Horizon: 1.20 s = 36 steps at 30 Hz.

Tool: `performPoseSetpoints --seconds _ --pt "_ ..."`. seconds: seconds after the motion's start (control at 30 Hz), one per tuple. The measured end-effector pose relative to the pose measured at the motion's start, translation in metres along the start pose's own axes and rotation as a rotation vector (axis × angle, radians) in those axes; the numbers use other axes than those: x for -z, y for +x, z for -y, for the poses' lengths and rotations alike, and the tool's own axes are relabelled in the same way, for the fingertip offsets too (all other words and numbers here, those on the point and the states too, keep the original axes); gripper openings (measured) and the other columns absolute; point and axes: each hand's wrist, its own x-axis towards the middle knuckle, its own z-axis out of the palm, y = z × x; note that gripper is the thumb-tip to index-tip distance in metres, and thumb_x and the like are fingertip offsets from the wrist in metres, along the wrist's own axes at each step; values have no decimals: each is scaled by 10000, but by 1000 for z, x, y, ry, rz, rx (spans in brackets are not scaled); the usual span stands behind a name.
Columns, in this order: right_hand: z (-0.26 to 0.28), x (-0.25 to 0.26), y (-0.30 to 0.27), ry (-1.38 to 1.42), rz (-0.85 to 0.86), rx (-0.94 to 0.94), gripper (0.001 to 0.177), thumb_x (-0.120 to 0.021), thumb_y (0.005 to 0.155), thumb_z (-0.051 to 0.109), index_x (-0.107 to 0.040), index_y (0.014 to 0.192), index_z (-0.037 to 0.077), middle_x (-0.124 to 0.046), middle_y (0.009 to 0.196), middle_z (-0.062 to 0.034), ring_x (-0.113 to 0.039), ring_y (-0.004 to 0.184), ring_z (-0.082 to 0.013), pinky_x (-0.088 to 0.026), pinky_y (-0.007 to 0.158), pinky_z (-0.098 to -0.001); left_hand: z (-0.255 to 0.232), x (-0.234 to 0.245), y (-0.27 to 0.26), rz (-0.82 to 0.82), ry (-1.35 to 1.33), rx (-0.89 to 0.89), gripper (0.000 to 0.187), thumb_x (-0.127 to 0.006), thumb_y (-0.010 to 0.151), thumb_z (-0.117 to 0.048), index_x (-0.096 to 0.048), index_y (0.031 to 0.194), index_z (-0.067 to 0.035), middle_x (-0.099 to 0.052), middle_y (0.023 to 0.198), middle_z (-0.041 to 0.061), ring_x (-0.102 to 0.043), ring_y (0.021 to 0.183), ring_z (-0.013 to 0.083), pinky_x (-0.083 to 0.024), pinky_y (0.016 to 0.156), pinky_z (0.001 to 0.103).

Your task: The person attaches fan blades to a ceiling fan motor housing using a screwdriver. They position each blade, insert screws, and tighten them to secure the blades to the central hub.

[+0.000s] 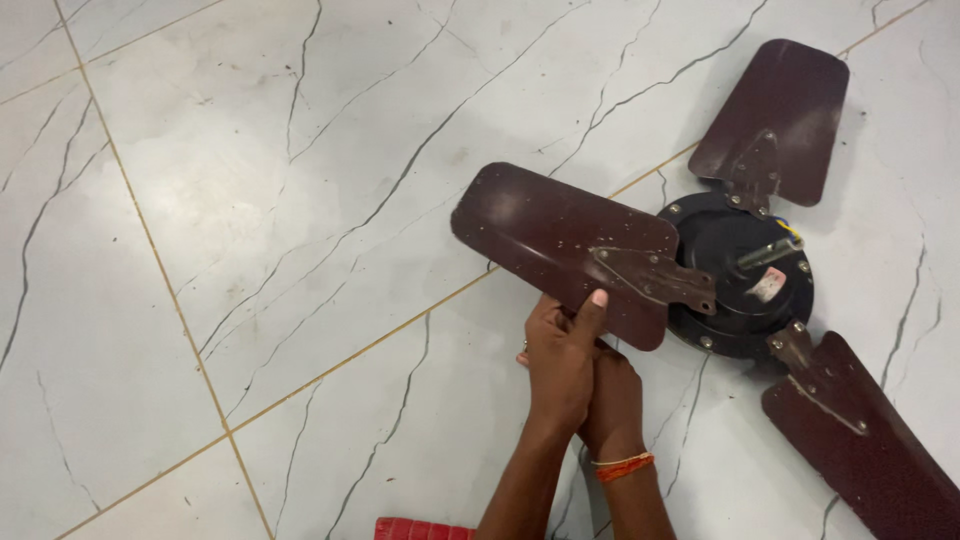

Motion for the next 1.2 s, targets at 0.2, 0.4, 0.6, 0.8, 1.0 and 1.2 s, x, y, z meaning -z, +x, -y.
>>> performPoseSetpoints --seconds 0.2,0.4,0.6,0.8,1.0,1.2 --pt "1 -1 1 -20 2 -61 343 -746 839 410 -709 931 81 -764 834 -97 -731 702 -259 -567 624 -395 0 0 1 36 -112 0 288 -670 1017 -218 -628 1179 16 -709 1052 74 -659 977 121 -528 924 284" --pt "-3 -5 5 -69 33 -127 382 -734 855 447 -700 919 72 -755 805 -102 -728 696 -258 -564 620 -386 2 0 1 2 -110 13 280 -667 1016 -202 -642 1171 29 -719 1048 77 -661 973 114 -523 936 278" --pt "-9 -9 0 -16 -1 -62 379 -745 816 445 -706 912 80 -755 830 -97 -717 746 -262 -546 637 -400 3 1 2 -18 -156 28 259 -668 993 -184 -633 1164 8 -715 1048 51 -658 975 93 -523 927 260" --pt "-23 -19 5 -149 50 -101 256 -781 794 293 -689 877 68 -746 880 -105 -712 798 -267 -560 670 -409 5 3 3 -53 -141 55 240 -674 993 -176 -637 1137 12 -721 1000 57 -653 907 93 -527 853 264" --pt "-13 -11 5 -56 48 -104 234 -763 786 218 -669 924 54 -739 925 -101 -709 801 -280 -561 659 -417 0 3 1 -122 -171 136 236 -712 1049 -139 -626 1152 55 -590 896 85 -462 730 121 -366 610 287" --pt "4 8 1 162 27 -183 206 -723 848 152 -639 990 28 -742 842 -114 -683 713 -224 -542 626 -365 -7 1 2 -185 -249 69 231 -691 971 -171 -638 1125 -8 -678 896 38 -593 743 67 -495 689 239"
